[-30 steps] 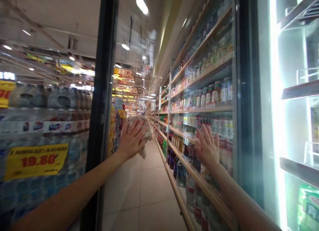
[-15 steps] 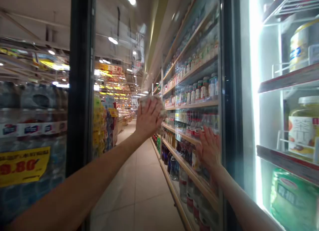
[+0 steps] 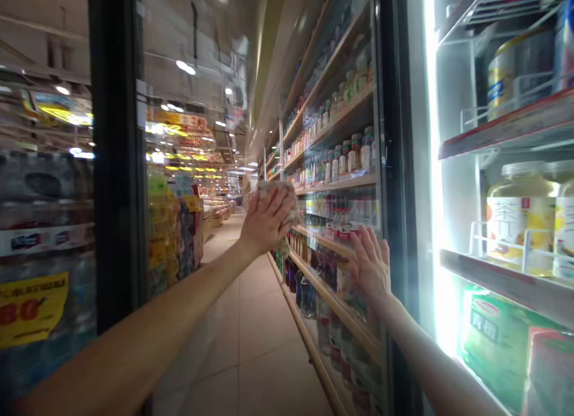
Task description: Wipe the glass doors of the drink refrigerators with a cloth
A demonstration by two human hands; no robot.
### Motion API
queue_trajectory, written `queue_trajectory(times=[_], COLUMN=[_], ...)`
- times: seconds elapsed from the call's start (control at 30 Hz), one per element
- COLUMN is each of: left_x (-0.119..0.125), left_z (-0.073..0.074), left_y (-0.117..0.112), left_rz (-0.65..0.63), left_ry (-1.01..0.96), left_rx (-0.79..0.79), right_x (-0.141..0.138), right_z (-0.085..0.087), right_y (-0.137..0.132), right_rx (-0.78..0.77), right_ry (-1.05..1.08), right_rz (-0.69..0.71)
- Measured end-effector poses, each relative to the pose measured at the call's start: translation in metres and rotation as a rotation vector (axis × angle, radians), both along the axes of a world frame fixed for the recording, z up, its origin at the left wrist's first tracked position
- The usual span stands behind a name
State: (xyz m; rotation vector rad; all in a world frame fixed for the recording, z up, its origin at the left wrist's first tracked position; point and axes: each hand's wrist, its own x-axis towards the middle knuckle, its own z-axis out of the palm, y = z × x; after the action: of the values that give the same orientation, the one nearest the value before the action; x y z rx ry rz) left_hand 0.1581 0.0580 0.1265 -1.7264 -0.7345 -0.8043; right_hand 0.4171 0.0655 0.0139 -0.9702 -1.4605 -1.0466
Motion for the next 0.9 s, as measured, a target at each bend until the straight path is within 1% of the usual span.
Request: queue_trajectory(times=[0.03, 0.07, 0.1, 0.13, 0.2, 0.23, 0.27, 0.3, 0.37, 0.4, 0.43, 0.5, 0.57, 0.63, 0.7, 0.73, 0.77, 0.83, 0.9], left_x=[0.000, 0.001, 0.002, 0.004, 0.007, 0.009, 0.011, 0.013, 0.012, 0.009, 0.004, -0.013, -0.036, -0.059, -0.077, -0.082, -0.086, -0.088, -0.086], left_z=[0.005, 0.004, -0.001, -0.010, -0.033, -0.043, -0.051, -0.057, -0.060, -0.059, -0.057, -0.054, -0.051, -0.048, -0.047, -0.047, -0.048, -0.051, -0.055], left_y=[0.000, -0.001, -0.001, -0.002, -0.001, -0.001, 0.000, 0.001, 0.001, 0.000, -0.002, -0.008, -0.013, -0.017, -0.020, -0.021, -0.021, -0.021, -0.020], left_rz=[0.024, 0.034, 0.029, 0.012, -0.029, -0.042, -0.049, -0.052, -0.050, -0.046, -0.040, -0.025, -0.011, 0.018, 0.067, 0.089, 0.105, 0.115, 0.115], left_ry=[-0.095, -0.130, -0.093, -0.002, 0.218, 0.291, 0.318, 0.299, 0.177, 0.107, 0.045, -0.038, -0.059, -0.087, -0.158, -0.191, -0.216, -0.239, -0.256], left_rx=[-0.002, -0.004, -0.007, -0.013, -0.024, -0.026, -0.023, -0.012, 0.015, 0.023, 0.028, 0.027, 0.037, 0.068, 0.103, 0.113, 0.115, 0.100, 0.080], right_x=[0.000, 0.000, -0.002, -0.004, -0.013, -0.020, -0.029, -0.040, -0.067, -0.082, -0.097, -0.127, -0.153, -0.169, -0.168, -0.159, -0.144, -0.103, -0.059], right_z=[-0.001, -0.001, -0.002, -0.002, -0.001, 0.000, 0.003, 0.005, 0.012, 0.015, 0.019, 0.027, 0.036, 0.047, 0.055, 0.058, 0.059, 0.055, 0.046], right_y=[0.000, 0.000, 0.000, -0.001, -0.005, -0.008, -0.011, -0.014, -0.017, -0.017, -0.017, -0.014, -0.010, -0.006, -0.002, 0.001, 0.005, 0.013, 0.023], right_rx=[-0.005, -0.010, -0.011, -0.005, 0.019, 0.031, 0.044, 0.052, 0.061, 0.059, 0.058, 0.048, 0.018, -0.012, -0.033, -0.039, -0.052, -0.082, -0.084], right_ry=[0.000, -0.002, -0.004, -0.006, -0.021, -0.039, -0.064, -0.092, -0.114, -0.097, -0.066, -0.006, 0.025, 0.037, 0.056, 0.073, 0.107, 0.245, 0.467], right_rz=[0.006, 0.013, 0.022, 0.036, 0.095, 0.153, 0.232, 0.325, 0.504, 0.563, 0.592, 0.561, 0.446, 0.310, 0.198, 0.156, 0.117, 0.045, -0.014])
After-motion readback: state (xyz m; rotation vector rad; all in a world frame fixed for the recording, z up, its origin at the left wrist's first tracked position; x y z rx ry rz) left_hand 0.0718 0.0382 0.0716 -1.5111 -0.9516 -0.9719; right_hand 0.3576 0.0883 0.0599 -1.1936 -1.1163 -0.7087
